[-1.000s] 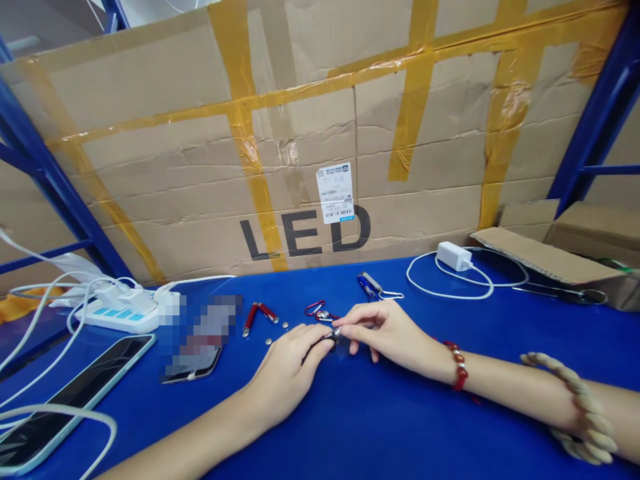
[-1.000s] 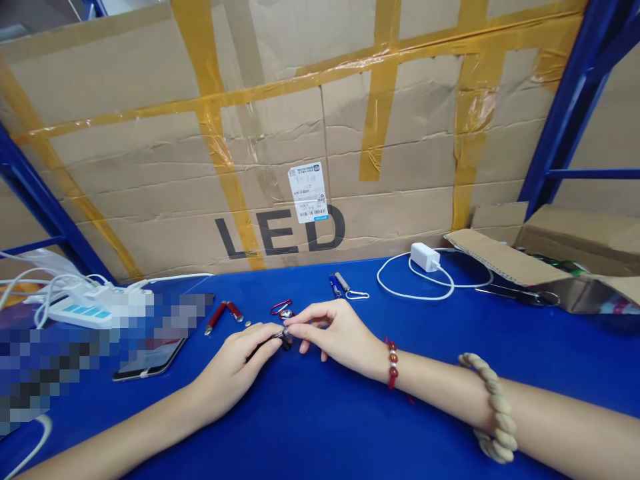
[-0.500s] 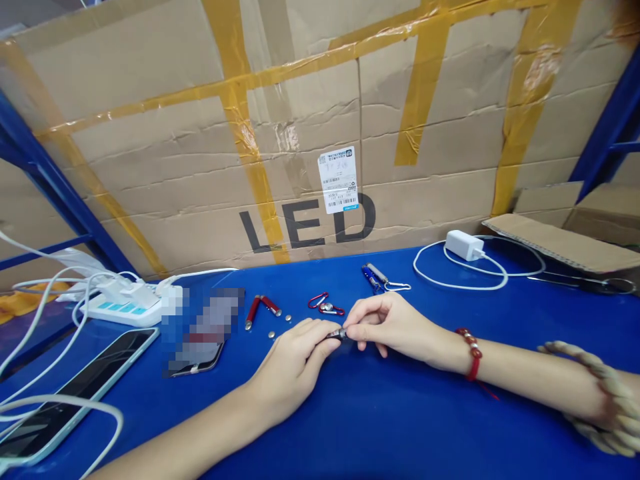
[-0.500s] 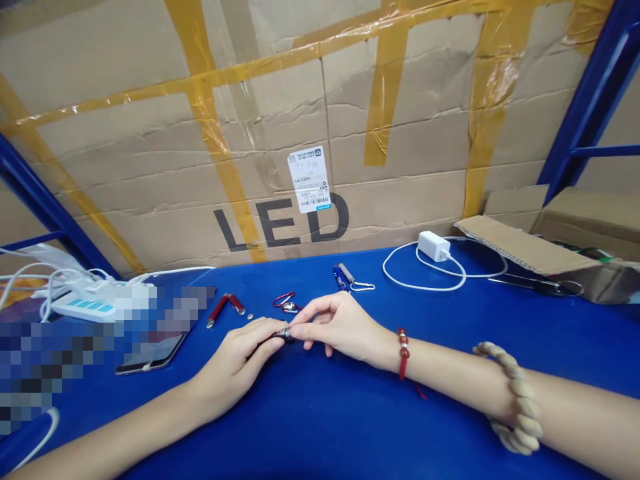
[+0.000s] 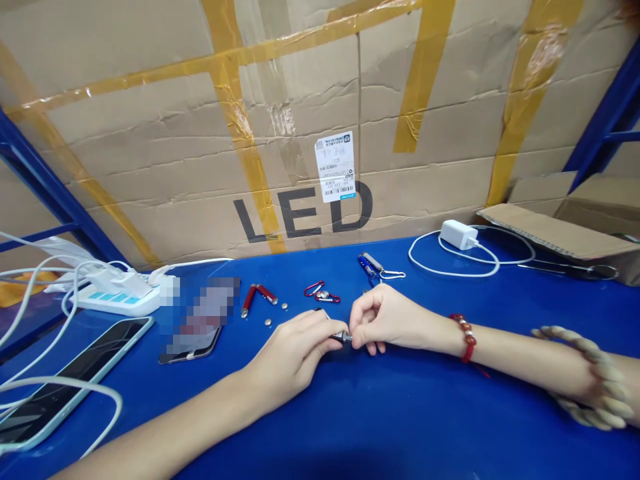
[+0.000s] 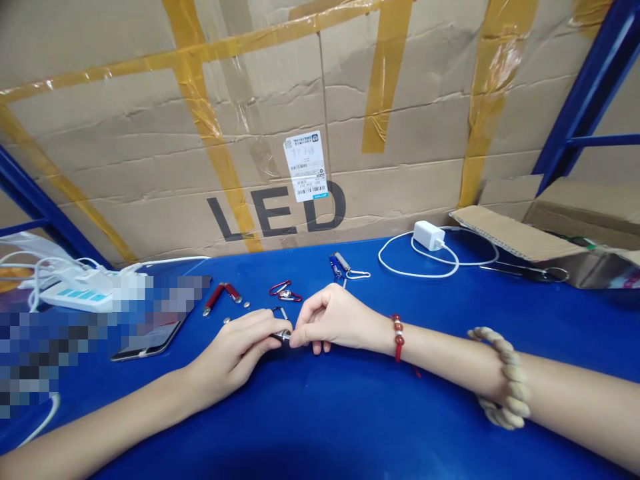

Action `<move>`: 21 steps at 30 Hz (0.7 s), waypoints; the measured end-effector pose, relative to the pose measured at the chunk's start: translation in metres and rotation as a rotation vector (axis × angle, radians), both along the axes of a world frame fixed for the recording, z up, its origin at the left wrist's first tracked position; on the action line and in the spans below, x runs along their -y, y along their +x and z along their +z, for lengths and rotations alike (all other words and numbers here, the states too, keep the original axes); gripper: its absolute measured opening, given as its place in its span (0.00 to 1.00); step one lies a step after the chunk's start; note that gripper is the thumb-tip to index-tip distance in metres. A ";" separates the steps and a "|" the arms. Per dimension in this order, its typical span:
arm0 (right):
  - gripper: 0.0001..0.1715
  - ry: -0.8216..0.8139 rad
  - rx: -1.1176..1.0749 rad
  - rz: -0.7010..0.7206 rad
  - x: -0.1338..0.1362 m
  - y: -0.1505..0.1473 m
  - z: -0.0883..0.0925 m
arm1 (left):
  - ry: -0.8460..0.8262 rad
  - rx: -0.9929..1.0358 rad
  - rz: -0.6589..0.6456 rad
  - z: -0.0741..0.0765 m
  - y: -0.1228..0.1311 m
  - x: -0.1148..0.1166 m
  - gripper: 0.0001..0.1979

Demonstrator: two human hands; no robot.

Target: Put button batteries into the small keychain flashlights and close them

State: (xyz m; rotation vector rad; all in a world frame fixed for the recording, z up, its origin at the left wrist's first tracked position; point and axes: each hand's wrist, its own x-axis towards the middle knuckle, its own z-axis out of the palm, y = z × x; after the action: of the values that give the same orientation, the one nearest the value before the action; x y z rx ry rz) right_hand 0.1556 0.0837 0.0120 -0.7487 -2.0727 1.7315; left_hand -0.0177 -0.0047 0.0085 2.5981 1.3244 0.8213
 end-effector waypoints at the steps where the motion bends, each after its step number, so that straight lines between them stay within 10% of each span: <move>1: 0.06 0.012 0.012 0.003 0.001 0.000 0.000 | 0.011 -0.004 0.003 -0.001 0.000 0.000 0.13; 21: 0.23 0.321 -0.026 0.286 0.004 0.007 -0.001 | 0.078 0.018 0.001 -0.001 0.001 0.000 0.11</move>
State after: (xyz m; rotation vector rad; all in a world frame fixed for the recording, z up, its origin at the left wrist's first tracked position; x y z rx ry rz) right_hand 0.1628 0.0802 0.0115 -0.3465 -2.4533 1.4712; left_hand -0.0171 -0.0045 0.0076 2.6426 1.3143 0.9126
